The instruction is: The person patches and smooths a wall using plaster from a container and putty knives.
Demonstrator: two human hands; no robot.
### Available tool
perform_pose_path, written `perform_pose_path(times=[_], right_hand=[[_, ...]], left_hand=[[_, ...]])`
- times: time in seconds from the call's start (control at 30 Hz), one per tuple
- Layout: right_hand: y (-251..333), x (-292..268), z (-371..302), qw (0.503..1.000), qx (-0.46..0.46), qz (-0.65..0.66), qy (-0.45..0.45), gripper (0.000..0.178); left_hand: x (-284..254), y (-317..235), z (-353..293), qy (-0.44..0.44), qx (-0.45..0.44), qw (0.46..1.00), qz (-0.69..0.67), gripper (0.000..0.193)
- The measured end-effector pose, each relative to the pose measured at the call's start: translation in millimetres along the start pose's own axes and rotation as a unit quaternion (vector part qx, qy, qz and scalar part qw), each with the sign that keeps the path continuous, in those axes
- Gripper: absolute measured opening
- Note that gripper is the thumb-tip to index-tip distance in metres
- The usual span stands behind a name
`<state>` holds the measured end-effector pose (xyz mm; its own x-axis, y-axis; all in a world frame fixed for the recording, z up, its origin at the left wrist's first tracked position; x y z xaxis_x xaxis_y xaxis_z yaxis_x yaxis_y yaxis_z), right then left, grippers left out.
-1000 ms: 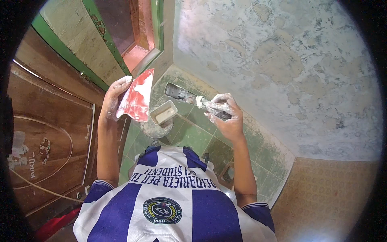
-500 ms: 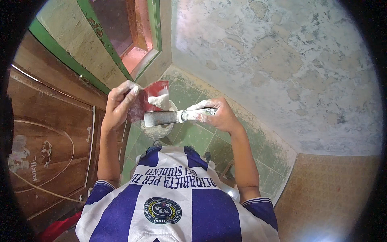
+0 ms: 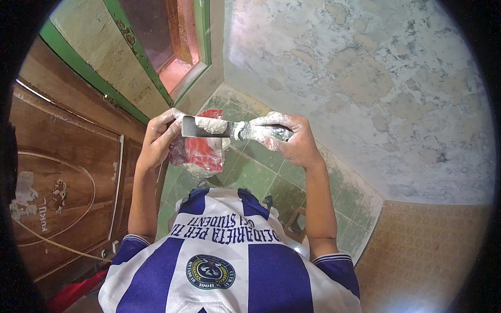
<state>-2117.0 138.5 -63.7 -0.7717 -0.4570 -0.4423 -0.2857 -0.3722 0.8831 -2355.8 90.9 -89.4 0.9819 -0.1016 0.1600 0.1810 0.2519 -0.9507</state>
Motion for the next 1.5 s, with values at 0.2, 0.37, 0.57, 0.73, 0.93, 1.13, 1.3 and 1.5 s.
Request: perform_pose_path(times=[0.2, 0.37, 0.57, 0.73, 0.93, 1.13, 1.3, 1.5], right_hand=[[6.1, 17.5, -9.0, 0.998, -0.053, 0.008, -0.026, 0.031], [-8.9, 32.9, -20.5, 0.994, -0.088, -0.033, -0.057, 0.034], [-38.4, 7.2, -33.2, 0.99, 0.006, 0.048, -0.132, 0.031], [-22.3, -7.3, -38.5, 0.981, -0.115, -0.041, -0.151, 0.03], [-44.0, 11.6, -33.7, 0.987, 0.09, 0.13, -0.015, 0.034], [-52.0, 37.5, -19.9, 0.985, 0.129, 0.064, 0.093, 0.032], [-45.3, 43.1, -11.7, 0.984, 0.12, 0.051, 0.121, 0.03], [-30.2, 36.6, -3.9, 0.99, 0.082, 0.049, 0.106, 0.031]], left_hand=[[-14.6, 62.9, -1.9, -0.038, -0.179, 0.974, -0.135, 0.012], [-1.0, 68.4, 0.7, 0.004, -0.222, 0.92, -0.324, 0.015], [-43.3, 69.0, -0.6, -0.077, -0.182, 0.933, -0.301, 0.021], [-53.8, 54.4, 6.0, -0.096, -0.14, 0.946, -0.275, 0.02], [-57.9, 27.0, 10.1, -0.087, -0.049, 0.993, -0.069, 0.016], [-32.7, -10.3, 3.2, -0.02, 0.033, 0.999, 0.014, 0.016], [-15.0, -28.4, -9.0, 0.087, 0.044, 0.989, 0.112, 0.012], [-4.1, -45.4, -12.5, 0.11, 0.086, 0.973, 0.184, 0.008]])
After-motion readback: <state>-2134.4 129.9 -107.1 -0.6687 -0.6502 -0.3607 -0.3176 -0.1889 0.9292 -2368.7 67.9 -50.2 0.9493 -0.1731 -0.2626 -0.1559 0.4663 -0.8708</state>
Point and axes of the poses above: each hand's wrist, its own z-axis towards the middle knuckle, its own x-axis out of the palm, y = z × x, the point moved 10 cm from there along z, towards the middle knuckle, and after that the axes turned 8 degrees about -z, right-handed, at the moved point
